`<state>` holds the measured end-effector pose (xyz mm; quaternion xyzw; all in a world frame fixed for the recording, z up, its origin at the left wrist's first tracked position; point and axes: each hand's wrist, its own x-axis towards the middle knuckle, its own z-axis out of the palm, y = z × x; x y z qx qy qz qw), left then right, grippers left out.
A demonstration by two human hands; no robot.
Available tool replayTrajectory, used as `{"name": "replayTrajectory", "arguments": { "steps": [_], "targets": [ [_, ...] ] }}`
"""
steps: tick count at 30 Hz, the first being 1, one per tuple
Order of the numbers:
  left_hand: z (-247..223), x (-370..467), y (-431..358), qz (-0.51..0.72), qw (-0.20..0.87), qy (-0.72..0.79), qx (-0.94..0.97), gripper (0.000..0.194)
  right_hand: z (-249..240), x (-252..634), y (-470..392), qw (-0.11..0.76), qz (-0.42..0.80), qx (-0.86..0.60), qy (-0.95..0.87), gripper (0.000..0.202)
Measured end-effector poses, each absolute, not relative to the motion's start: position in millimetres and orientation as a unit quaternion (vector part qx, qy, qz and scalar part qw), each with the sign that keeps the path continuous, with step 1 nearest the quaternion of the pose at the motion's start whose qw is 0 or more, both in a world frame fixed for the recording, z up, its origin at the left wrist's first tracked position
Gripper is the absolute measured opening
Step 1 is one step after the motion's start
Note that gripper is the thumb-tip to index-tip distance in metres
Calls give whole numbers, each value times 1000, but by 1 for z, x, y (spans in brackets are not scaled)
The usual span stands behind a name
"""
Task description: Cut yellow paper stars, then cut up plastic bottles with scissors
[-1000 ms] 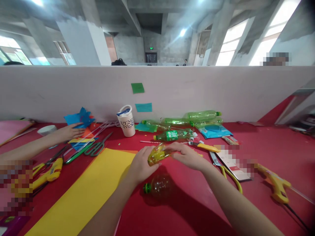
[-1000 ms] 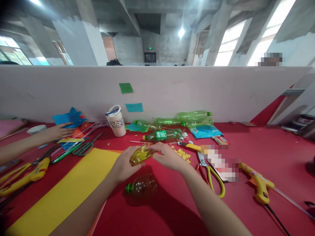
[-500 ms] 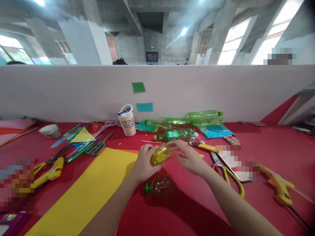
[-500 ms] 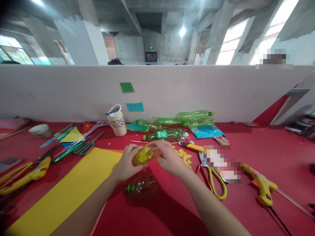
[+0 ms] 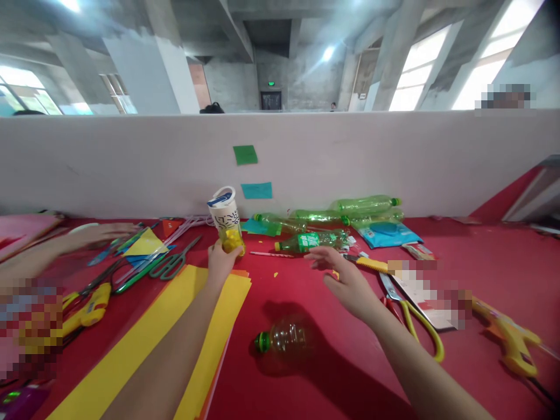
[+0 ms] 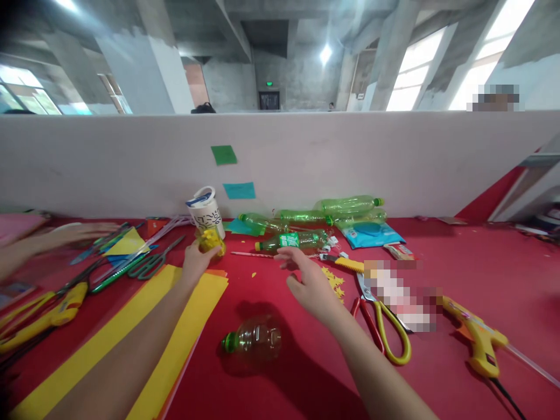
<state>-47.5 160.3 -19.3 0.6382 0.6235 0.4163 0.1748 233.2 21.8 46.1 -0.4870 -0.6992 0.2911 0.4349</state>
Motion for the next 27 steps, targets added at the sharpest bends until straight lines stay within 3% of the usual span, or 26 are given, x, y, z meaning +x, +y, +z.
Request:
{"name": "replayTrajectory", "arguments": {
  "steps": [10,13,15,19,21,23,27],
  "targets": [
    [-18,-33,154,415,191,675,580,79,45,231,11,251,315,-498,-768,49],
    [-1,-31,121,409,211,626,629,62,46,228,0,111,356,-426,-824,82],
    [11,-31,91,370,259,568,688,49,43,221,-5,51,348,-396,-848,91],
    [20,-26,34,167,434,414,782,74,33,207,-9,71,289,-451,-841,79],
    [16,-18,16,173,468,385,776,84,34,204,-8,116,309,-455,-827,65],
    [12,-9,6,210,494,388,749,82,41,205,-8,157,340,-455,-808,61],
    [11,9,1,299,544,429,656,67,54,213,-10,218,388,-452,-773,80]
  ]
}}
